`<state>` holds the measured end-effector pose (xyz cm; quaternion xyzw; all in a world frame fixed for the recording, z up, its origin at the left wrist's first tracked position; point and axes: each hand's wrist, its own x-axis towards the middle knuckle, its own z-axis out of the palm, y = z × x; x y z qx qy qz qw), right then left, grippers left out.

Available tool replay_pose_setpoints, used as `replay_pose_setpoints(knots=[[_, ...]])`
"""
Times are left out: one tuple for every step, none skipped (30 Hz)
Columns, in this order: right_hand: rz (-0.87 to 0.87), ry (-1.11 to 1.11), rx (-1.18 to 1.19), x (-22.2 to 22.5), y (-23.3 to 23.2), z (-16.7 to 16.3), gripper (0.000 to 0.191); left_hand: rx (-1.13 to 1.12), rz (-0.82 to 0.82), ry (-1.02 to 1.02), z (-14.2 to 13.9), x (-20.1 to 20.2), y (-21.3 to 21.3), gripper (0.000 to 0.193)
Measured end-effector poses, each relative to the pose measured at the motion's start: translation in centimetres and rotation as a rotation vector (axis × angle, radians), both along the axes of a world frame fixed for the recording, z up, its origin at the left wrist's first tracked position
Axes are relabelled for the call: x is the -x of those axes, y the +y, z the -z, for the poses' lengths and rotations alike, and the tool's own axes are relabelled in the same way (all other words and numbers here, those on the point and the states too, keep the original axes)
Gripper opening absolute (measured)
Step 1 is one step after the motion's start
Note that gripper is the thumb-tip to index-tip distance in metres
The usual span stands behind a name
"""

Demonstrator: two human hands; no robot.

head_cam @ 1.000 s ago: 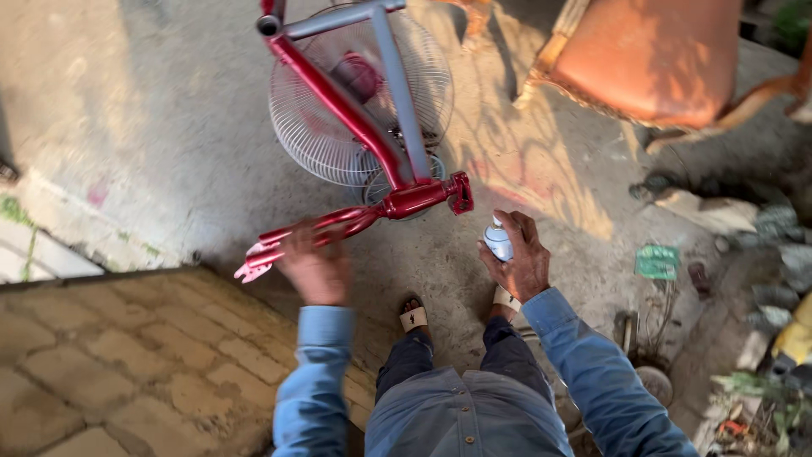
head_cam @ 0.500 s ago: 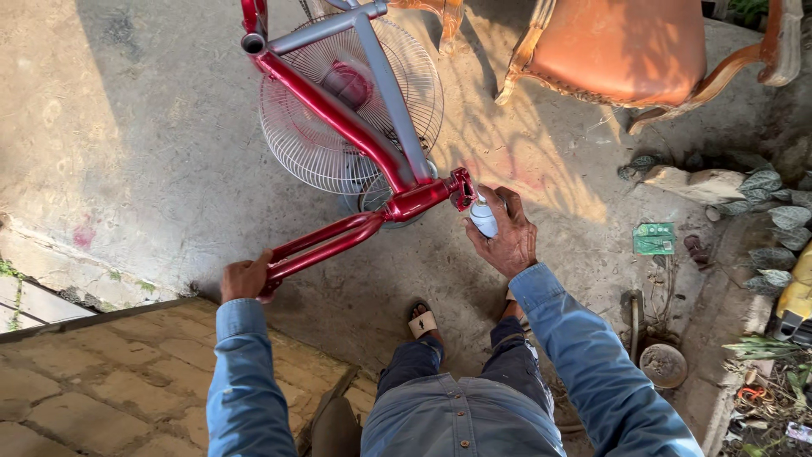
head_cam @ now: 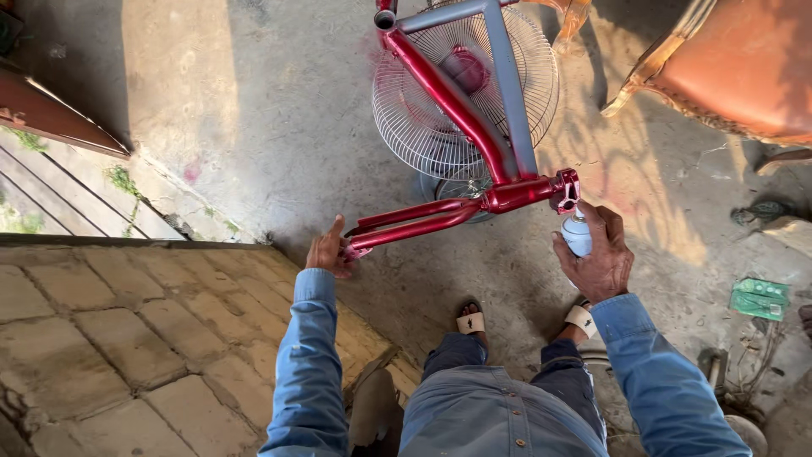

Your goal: The person spray paints a bicycle frame red using a spray can. They rotate the frame to cover all sides, including the fork and chainstay, while it rests on a fan. The frame is fully coated by the end of the clip.

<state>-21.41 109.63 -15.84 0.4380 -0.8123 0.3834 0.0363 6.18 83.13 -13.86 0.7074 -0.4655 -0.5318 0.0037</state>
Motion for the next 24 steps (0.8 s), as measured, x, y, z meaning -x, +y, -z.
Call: replay_pose_setpoints(knots=[[0.003,0.008,-0.008,0.0,0.0,0.0,0.066,-0.002,0.020,0.001,-0.3,0.3,0.1,0.087],[0.011,0.015,-0.018,0.0,0.2,0.1,0.066,-0.006,0.046,0.001,-0.5,0.7,0.1,0.090],[0.009,0.022,-0.006,0.1,0.2,0.1,0.066,-0.011,0.077,0.004,-0.7,1.3,0.2,0.092],[0.007,0.032,0.006,0.2,0.2,0.3,0.066,-0.078,0.061,-0.005,-0.8,1.9,0.2,0.091],[0.005,0.041,0.017,0.3,0.3,0.3,0.066,-0.145,0.044,-0.014,-1.1,2.4,0.3,0.090],[0.016,0.058,0.003,0.5,0.3,0.5,0.066,-0.211,0.031,-0.026,-1.1,2.8,0.3,0.089],[0.031,0.079,-0.011,0.6,0.3,0.5,0.067,-0.202,0.035,-0.040,-0.9,3.3,0.5,0.086],[0.044,0.100,-0.022,0.9,0.4,0.6,0.067,-0.189,0.036,-0.054,-0.8,3.5,0.6,0.083],[0.060,0.072,-0.032,1.1,0.5,0.7,0.066,-0.173,0.033,-0.073,-0.6,3.5,0.8,0.080],[0.073,0.041,-0.043,1.3,0.6,0.8,0.065,-0.208,0.015,-0.033,-0.2,3.4,0.9,0.078],[0.087,0.010,-0.055,1.5,0.8,0.9,0.064,-0.247,-0.002,0.007,0.2,3.3,1.0,0.077],[0.092,0.028,-0.045,1.7,0.9,0.9,0.065,-0.290,-0.018,0.049,0.6,3.2,1.1,0.076],[0.097,0.045,-0.035,1.8,1.1,1.0,0.065,-0.269,0.020,0.092,1.1,3.0,1.2,0.072],[0.103,0.062,-0.024,1.9,1.2,1.1,0.066,-0.246,0.059,0.135,1.5,2.9,1.2,0.069],[0.102,0.043,-0.026,2.0,1.4,1.2,0.066,-0.221,0.094,0.179,1.8,2.8,1.3,0.065],[0.099,0.023,-0.026,2.0,1.5,1.4,0.066,-0.223,0.106,0.203,2.0,2.7,1.4,0.063],[0.096,0.004,-0.025,2.0,1.7,1.5,0.065,-0.225,0.116,0.227,2.2,2.6,1.6,0.061],[0.097,0.002,-0.037,1.9,1.9,1.6,0.066,-0.226,0.124,0.251,2.4,2.5,1.7,0.060],[0.096,-0.001,-0.049,1.9,2.0,1.7,0.066,-0.203,0.106,0.237,2.4,2.5,1.8,0.062],[0.094,-0.005,-0.061,1.8,2.2,1.9,0.067,-0.179,0.086,0.221,2.3,2.5,2.0,0.065],[0.099,-0.011,-0.059,1.7,2.3,2.0,0.066,-0.155,0.063,0.204,2.2,2.5,2.2,0.068],[0.103,-0.018,-0.054,1.6,2.5,2.1,0.065,-0.196,0.059,0.230,2.0,2.5,2.3,0.067],[0.107,-0.024,-0.050,1.6,2.6,2.2,0.065,-0.238,0.055,0.256,1.8,2.6,2.3,0.066],[0.099,-0.021,-0.050,1.6,2.7,2.2,0.065,-0.281,0.051,0.283,1.6,2.7,2.3,0.065]])
